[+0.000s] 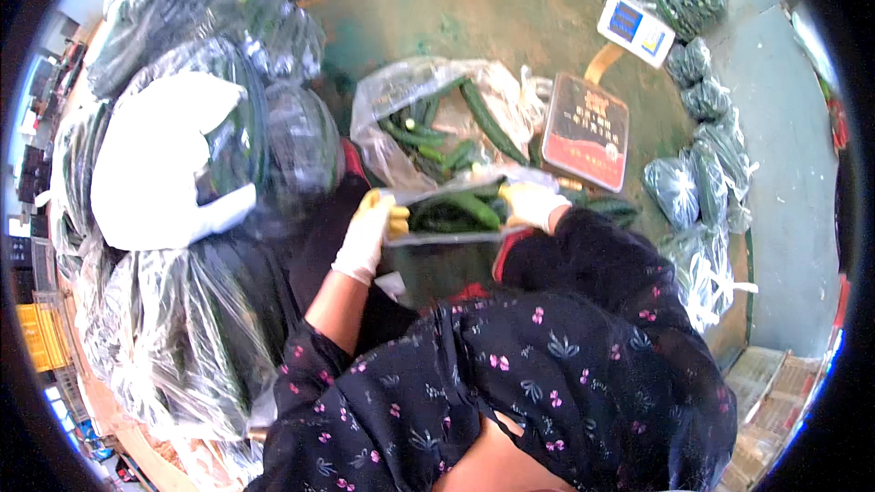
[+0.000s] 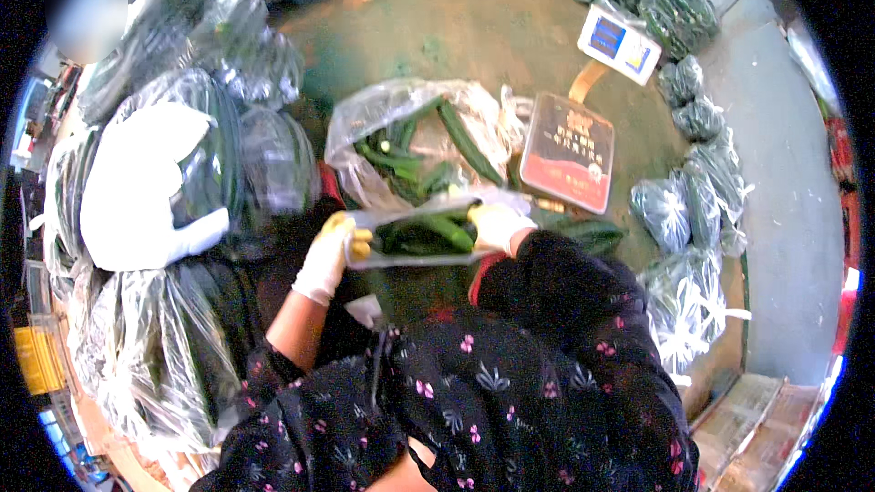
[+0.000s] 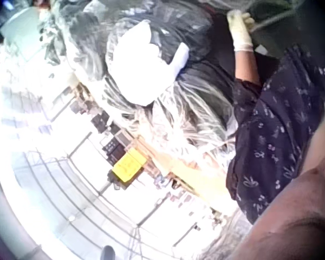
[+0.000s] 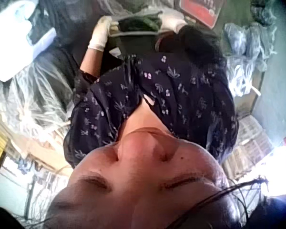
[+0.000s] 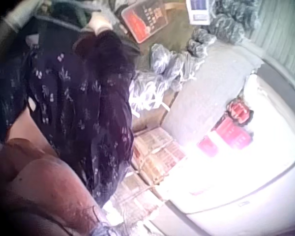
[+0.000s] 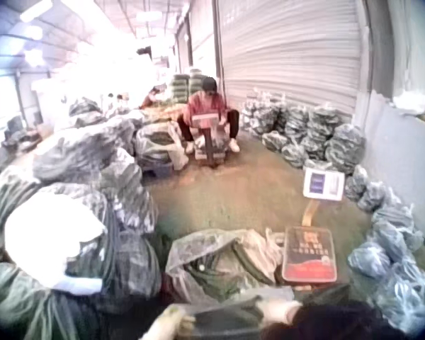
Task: The person selects cucumbers from a large bag, places them into a smaller plastic bag until it reaches a desired weight on a scale, and then ties the bag shut.
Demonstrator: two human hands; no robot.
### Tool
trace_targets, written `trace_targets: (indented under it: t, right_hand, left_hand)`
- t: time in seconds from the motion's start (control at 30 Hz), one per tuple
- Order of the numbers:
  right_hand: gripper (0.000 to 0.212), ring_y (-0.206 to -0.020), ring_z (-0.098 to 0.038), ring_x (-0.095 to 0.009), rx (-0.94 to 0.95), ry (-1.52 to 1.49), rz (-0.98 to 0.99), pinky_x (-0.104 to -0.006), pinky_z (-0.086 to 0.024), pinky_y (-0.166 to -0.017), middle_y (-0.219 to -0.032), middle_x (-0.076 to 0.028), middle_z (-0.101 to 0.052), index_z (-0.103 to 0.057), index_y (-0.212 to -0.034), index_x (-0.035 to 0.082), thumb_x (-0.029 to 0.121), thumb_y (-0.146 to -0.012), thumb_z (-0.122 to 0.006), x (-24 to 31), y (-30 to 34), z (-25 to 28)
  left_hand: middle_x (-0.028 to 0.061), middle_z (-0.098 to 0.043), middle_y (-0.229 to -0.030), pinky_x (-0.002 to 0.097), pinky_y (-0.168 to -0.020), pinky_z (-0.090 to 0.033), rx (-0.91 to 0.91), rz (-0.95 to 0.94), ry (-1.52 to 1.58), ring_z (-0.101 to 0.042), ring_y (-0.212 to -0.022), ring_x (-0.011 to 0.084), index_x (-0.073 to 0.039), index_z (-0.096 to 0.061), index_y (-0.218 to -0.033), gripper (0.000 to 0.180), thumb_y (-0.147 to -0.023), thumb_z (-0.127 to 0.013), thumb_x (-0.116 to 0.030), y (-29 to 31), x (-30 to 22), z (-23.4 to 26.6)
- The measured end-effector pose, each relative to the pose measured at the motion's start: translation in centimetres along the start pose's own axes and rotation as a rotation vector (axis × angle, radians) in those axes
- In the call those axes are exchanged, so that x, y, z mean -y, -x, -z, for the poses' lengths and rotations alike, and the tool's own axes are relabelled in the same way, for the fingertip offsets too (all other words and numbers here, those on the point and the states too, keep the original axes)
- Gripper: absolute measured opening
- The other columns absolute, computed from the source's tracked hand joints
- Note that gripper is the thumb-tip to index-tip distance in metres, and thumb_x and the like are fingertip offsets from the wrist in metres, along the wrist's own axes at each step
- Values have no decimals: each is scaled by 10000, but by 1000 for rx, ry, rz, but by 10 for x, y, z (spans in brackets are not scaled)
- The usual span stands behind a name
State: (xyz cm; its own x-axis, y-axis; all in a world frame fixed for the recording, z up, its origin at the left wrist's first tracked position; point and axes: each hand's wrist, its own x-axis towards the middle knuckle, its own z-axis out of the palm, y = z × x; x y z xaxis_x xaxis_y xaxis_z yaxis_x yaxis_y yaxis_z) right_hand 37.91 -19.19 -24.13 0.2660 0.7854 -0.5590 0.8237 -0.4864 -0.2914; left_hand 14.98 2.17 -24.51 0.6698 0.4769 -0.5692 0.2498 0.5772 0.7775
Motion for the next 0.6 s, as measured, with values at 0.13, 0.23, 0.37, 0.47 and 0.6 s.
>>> trace_targets:
  t: [0.13, 0.23, 0.37, 0.47, 0.6]
  right_hand:
    - [382, -896, -622, -312, -8, -168, 204, -373, -478, -804, -959, -150, -656, -629, -1077, 91, 271, -744, -574, 28, -31, 2]
    - [325, -906, -633, -224, -10, -425, 459, -333, -480, -794, -993, -103, -666, -614, -1109, 79, 208, -811, -595, 52, -60, 15]
    - [302, -855, -599, -114, 37, -818, 265, -257, -468, -736, -973, -23, -660, -618, -1115, 88, 199, -835, -601, 61, -95, 61]
    - [256, -805, -594, -85, -17, -1159, -76, -220, -453, -655, -894, -12, -657, -647, -1055, 102, 194, -817, -614, 33, -153, 38]
    - [287, -823, -633, -193, -198, -846, -139, -291, -486, -691, -839, -90, -670, -677, -955, 70, 253, -736, -649, -14, -219, -2]
  left_hand:
    - [106, -632, -879, 277, -572, -500, -17, 23, 24, -592, -627, 152, -50, -272, -1365, 574, -889, -545, -215, 0, 3, -8]
    - [96, -636, -869, 249, -559, -482, -28, 13, 4, -577, -602, 123, -37, -269, -1372, 573, -891, -534, -197, 9, -5, -12]
    - [101, -638, -847, 246, -535, -461, -20, -6, 50, -566, -566, 131, -51, -395, -1280, 393, -922, -473, -191, 2, -5, -4]
    - [111, -658, -862, 223, -534, -445, -38, 44, 47, -556, -539, 122, -29, -208, -1410, 616, -907, -527, -182, 0, -8, -10]
    - [118, -632, -896, 245, -604, -468, 45, 70, -8, -566, -616, 131, -10, -196, -1412, 606, -917, -494, -194, 1, -22, -29]
